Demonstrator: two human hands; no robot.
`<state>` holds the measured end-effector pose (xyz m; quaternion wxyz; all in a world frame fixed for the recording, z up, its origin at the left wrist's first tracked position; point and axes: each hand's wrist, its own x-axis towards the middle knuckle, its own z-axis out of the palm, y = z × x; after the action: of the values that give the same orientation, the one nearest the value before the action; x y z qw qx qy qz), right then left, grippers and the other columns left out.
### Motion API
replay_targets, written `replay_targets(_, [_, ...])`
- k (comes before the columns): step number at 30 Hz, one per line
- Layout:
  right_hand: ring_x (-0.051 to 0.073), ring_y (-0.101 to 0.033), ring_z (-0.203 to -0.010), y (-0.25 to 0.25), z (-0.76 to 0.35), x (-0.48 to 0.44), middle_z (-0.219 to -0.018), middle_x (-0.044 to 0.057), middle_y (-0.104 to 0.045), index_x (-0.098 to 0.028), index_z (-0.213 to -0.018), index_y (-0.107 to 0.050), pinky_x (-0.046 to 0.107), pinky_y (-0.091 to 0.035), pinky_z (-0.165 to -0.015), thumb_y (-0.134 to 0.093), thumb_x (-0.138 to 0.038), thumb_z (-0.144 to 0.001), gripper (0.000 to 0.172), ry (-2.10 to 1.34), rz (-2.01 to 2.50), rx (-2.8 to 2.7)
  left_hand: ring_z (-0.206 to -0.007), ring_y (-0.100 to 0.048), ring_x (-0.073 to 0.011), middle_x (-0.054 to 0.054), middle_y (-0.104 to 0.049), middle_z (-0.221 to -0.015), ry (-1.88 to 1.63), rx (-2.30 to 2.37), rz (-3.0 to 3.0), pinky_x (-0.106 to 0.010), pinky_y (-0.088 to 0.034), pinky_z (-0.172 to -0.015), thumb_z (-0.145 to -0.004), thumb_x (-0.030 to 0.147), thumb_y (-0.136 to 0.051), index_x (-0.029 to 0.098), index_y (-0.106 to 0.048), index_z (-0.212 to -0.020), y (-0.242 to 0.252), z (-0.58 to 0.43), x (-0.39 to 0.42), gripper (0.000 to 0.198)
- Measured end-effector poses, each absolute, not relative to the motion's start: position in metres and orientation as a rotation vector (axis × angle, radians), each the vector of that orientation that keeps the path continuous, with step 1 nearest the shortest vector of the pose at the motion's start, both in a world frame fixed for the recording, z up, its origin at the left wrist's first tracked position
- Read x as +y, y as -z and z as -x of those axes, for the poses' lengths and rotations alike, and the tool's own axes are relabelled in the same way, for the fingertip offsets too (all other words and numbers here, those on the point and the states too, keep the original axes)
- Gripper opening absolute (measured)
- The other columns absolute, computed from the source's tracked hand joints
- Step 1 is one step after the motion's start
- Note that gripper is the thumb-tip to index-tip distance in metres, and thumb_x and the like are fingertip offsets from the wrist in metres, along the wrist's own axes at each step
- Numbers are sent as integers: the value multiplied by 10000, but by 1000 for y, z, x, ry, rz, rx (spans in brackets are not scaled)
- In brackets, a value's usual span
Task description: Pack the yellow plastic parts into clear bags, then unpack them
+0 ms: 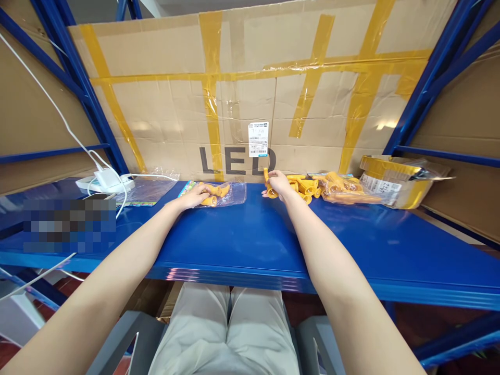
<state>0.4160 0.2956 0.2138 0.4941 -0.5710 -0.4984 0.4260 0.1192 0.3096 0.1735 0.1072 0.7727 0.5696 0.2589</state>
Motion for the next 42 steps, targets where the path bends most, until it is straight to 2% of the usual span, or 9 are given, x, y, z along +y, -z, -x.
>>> replay_targets(5, [131,-588,-445,-222,-403,290,-572,-49,-474,-198,-931,-490,322,-566,-527,-395,-4,-784,262,-1016,1272,-1168,-1082,-575,-250,-41,-662,-1085,-740,1719,-2272,-372,-427,-947,-784,234,-447,202,-646,-954,-178,-123,301,263])
replay_targets(8, [131,-607,-495,-223,-398,291,-610,-15,-515,-170,-830,-522,324,-568,-573,-391,-13,-768,214,-1021,1223,-1139,-1097,-574,-249,-35,-665,-1098,-728,1733,-2263,-359,-424,-956,-786,236,-447,208,-647,-956,-182,-125,296,263])
replay_targets(12, [149,-642,-640,-216,-399,299,-735,36,-618,-152,-899,-618,324,-558,-663,-376,-30,-742,313,-882,1250,-1207,-1131,-561,-243,-22,-665,-1115,-734,1728,-2262,-331,-423,-968,-783,224,-446,222,-652,-937,-185,-127,292,257])
replay_targets(17, [207,-638,-888,-207,-407,303,-913,87,-683,-138,-1035,-672,360,-485,-879,-413,-18,-702,438,-167,1369,-1597,-1128,-562,-241,-32,-667,-1111,-722,1716,-2275,-335,-432,-967,-789,218,-433,219,-644,-940,-184,-126,293,260])
replay_targets(22, [262,-611,-966,-208,-408,294,-1058,123,-661,-161,-1125,-637,371,-460,-846,-405,-61,-811,403,251,1495,-1889,-1106,-574,-236,-32,-670,-1093,-737,1711,-2281,-337,-435,-965,-786,227,-434,218,-643,-938,-182,-125,296,258])
replay_targets(27, [282,-598,-967,-208,-409,291,-1041,141,-654,-180,-1103,-648,356,-441,-782,-468,-160,-869,296,289,1689,-2036,-1108,-570,-245,-32,-668,-1087,-751,1695,-2269,-334,-433,-963,-771,227,-446,216,-652,-932,-181,-124,298,262])
replay_targets(31, [284,-544,-1048,-210,-406,287,-1094,151,-618,-168,-1031,-692,352,-399,-812,-544,-233,-864,232,405,1657,-2224,-1117,-557,-246,-31,-667,-1079,-771,1701,-2274,-344,-421,-971,-770,238,-457,222,-655,-935,-180,-124,299,258])
replay_targets(35, [296,-491,-1095,-214,-398,278,-1080,147,-635,-158,-976,-697,398,-334,-856,-536,-194,-861,201,454,1625,-2417,-1125,-553,-245,-37,-662,-1093,-748,1702,-2286,-342,-400,-992,-776,251,-466,224,-664,-954,-182,-125,297,268])
replay_targets(42, [287,-519,-1106,-210,-385,277,-1098,128,-666,-171,-958,-674,433,-298,-891,-499,-164,-877,193,263,1600,-2543,-1158,-534,-218,-35,-638,-1164,-719,1643,-2308,-305,-384,-1005,-784,244,-466,212,-668,-991,-186,-134,287,292])
